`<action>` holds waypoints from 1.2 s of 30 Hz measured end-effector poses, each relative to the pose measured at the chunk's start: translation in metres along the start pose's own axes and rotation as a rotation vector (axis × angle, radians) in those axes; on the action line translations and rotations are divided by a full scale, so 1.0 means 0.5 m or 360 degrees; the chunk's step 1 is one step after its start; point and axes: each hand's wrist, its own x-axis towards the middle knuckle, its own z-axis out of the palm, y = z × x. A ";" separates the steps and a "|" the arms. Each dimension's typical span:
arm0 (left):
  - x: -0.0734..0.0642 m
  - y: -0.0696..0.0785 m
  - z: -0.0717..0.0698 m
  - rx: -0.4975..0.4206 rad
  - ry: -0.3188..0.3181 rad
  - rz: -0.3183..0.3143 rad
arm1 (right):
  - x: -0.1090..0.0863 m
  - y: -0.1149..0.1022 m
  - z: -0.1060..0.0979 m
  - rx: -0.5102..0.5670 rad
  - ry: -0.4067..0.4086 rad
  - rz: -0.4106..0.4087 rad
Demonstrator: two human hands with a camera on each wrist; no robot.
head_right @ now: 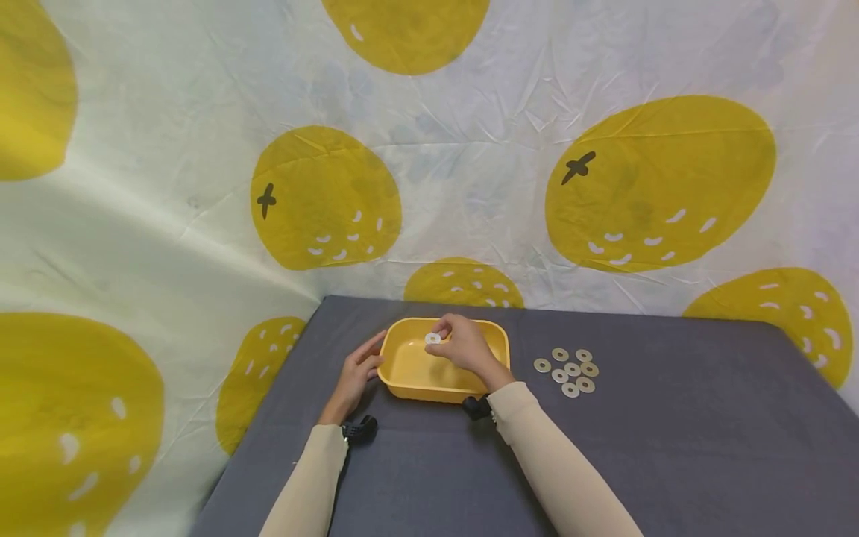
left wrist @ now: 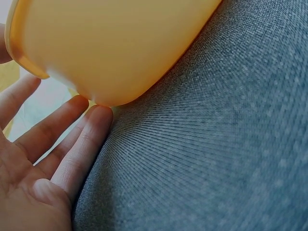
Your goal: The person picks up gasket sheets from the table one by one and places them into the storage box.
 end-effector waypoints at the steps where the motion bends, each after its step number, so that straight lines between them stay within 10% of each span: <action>1: 0.000 0.000 0.000 -0.0001 0.0002 -0.0001 | 0.002 -0.002 0.004 0.0000 0.0003 0.0010; 36: -0.008 0.035 -0.004 -0.0049 -0.0068 -0.0056 | 0.079 -0.014 0.148 0.0161 0.0181 0.0231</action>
